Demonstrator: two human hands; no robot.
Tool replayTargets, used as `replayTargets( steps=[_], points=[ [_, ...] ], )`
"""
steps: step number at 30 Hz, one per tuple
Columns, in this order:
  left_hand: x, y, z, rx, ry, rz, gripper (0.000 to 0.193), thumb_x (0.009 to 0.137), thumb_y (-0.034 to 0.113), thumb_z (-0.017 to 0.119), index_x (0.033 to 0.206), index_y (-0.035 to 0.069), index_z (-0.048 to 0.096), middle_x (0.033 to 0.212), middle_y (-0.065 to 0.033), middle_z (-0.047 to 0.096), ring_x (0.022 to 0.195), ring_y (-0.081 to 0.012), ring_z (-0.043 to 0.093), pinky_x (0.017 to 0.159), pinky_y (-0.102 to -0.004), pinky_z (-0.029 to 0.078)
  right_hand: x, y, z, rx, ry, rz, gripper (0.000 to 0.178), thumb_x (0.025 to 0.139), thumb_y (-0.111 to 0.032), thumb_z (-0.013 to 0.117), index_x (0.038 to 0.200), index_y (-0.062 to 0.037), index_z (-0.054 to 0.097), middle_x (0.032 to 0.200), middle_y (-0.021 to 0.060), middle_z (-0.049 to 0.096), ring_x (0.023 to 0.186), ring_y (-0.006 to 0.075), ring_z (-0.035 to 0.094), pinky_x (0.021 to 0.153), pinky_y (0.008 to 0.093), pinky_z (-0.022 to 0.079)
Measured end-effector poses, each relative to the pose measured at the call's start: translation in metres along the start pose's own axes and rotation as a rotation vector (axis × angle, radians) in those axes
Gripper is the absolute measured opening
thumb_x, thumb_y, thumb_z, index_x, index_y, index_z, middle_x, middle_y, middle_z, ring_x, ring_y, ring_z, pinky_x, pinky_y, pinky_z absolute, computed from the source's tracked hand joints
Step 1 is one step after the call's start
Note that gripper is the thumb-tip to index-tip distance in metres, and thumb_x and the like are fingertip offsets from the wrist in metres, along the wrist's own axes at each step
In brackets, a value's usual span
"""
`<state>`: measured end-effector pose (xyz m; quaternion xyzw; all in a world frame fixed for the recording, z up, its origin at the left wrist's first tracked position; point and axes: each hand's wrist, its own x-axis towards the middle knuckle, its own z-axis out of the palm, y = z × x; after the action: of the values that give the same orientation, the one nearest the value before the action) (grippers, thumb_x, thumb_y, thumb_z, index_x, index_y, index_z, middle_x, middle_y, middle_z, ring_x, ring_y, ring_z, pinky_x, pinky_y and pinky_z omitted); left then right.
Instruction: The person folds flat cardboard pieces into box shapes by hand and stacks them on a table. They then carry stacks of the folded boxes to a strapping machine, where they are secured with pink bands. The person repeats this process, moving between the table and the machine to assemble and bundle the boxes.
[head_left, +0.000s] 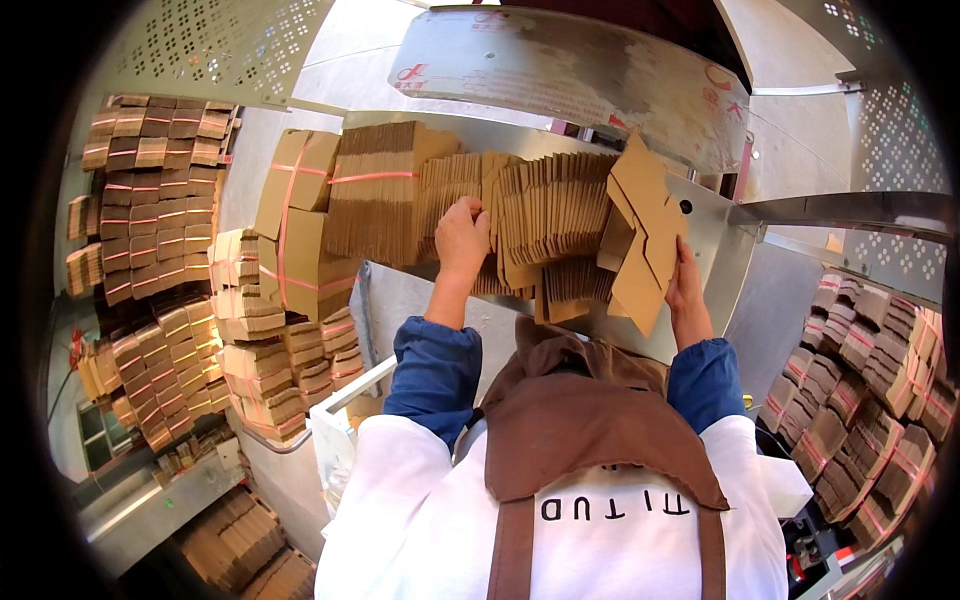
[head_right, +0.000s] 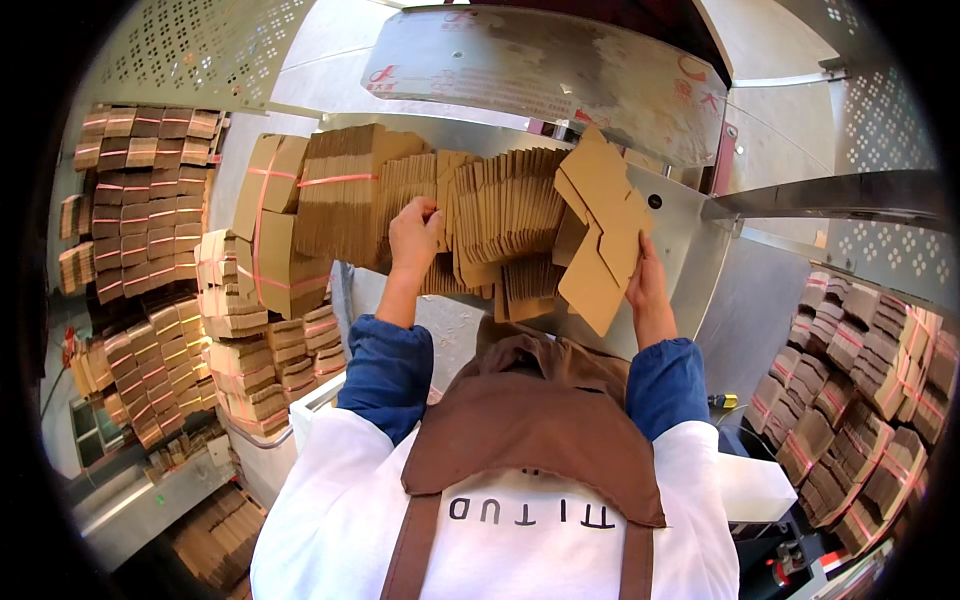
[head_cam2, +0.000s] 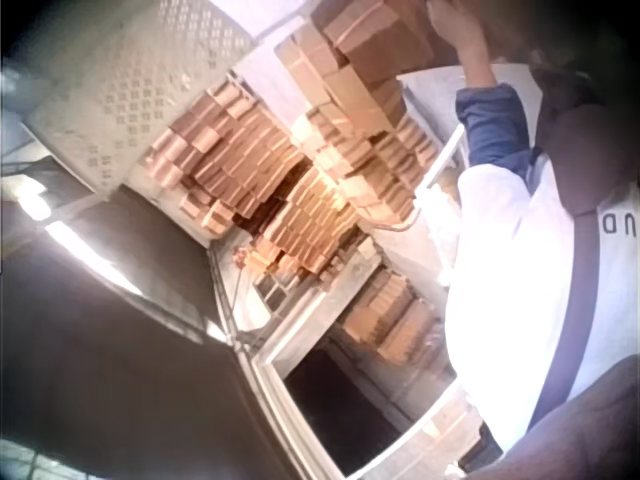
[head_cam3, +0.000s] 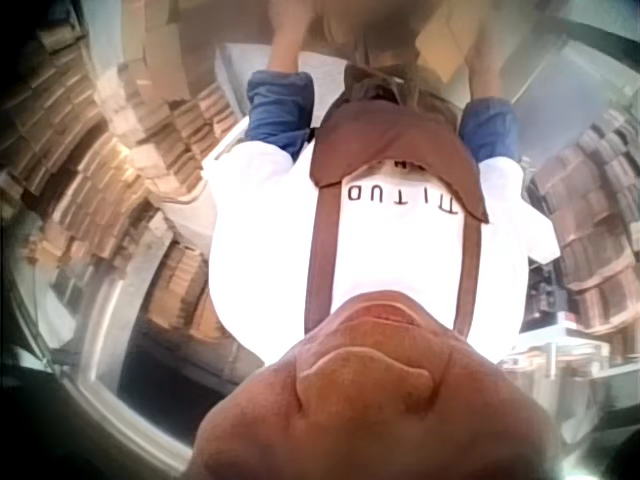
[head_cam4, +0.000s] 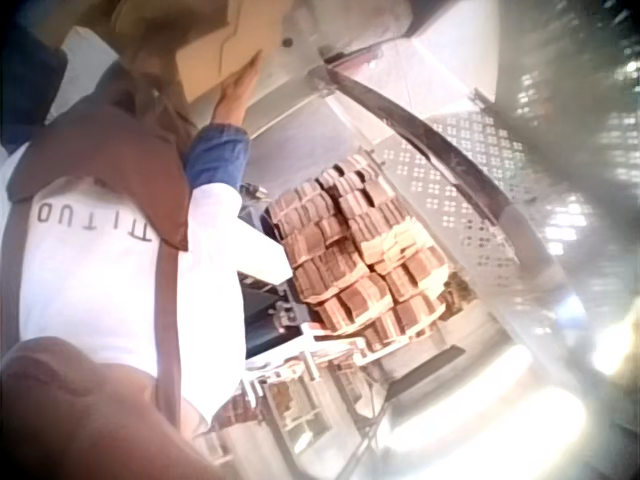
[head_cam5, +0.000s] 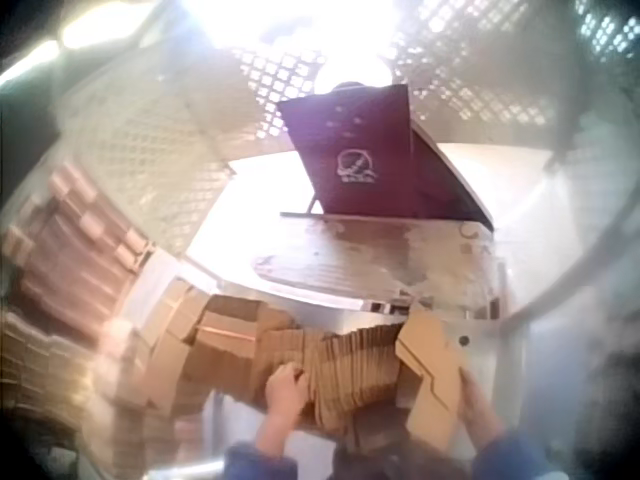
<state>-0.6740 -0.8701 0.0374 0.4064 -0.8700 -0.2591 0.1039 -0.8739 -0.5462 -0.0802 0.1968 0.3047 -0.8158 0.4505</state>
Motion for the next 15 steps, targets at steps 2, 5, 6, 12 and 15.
replayTargets(
  steps=[2,5,6,12,15],
  points=[
    [0.004,0.001,0.001,-0.075,-0.049,-0.076,0.02,0.084,0.017,0.068,0.1,0.005,0.066,0.09,-0.0148,0.07,0.087,-0.0358,0.066,0.078,-0.0446,0.051,0.002,-0.001,-0.007,0.009,-0.002,0.009,0.045,0.106,-0.031,0.04,0.139,-0.0013,0.045,0.135,0.0126,0.057,0.119,0.0279,0.058,0.103,0.039,0.048],
    [0.008,0.006,0.004,-0.048,-0.145,-0.023,0.021,0.082,0.017,0.067,0.1,0.005,0.066,0.089,-0.0161,0.071,0.086,-0.0358,0.067,0.078,-0.0441,0.052,0.001,-0.004,-0.015,0.043,-0.015,0.03,0.044,0.106,-0.03,0.04,0.139,-0.0013,0.045,0.135,0.0127,0.057,0.119,0.0278,0.058,0.102,0.0388,0.048],
    [0.009,0.01,0.005,-0.036,-0.146,-0.007,0.022,0.082,0.016,0.067,0.1,0.004,0.066,0.089,-0.0165,0.071,0.086,-0.0358,0.067,0.079,-0.044,0.052,0.002,-0.004,-0.017,0.047,-0.027,0.029,0.044,0.106,-0.03,0.04,0.139,-0.0013,0.045,0.134,0.0128,0.057,0.118,0.0279,0.058,0.102,0.039,0.048],
    [0.02,0.017,0.011,-0.096,-0.17,0.009,0.026,0.081,0.014,0.068,0.104,0.001,0.066,0.088,-0.0171,0.071,0.083,-0.032,0.068,0.076,-0.0407,0.052,0.01,-0.009,-0.011,0.061,-0.059,0.041,0.044,0.105,-0.031,0.039,0.138,-0.0014,0.045,0.133,0.013,0.058,0.118,0.0281,0.059,0.101,0.0401,0.049],
    [0.024,0.012,0.0,-0.321,-0.238,-0.134,0.026,0.083,0.013,0.068,0.105,-0.001,0.067,0.084,-0.0126,0.071,0.076,-0.0221,0.067,0.069,-0.035,0.052,0.012,-0.011,-0.008,0.051,-0.059,0.038,0.044,0.105,-0.031,0.039,0.138,-0.0015,0.046,0.133,0.0131,0.058,0.117,0.0282,0.059,0.101,0.0402,0.049]
  ],
)
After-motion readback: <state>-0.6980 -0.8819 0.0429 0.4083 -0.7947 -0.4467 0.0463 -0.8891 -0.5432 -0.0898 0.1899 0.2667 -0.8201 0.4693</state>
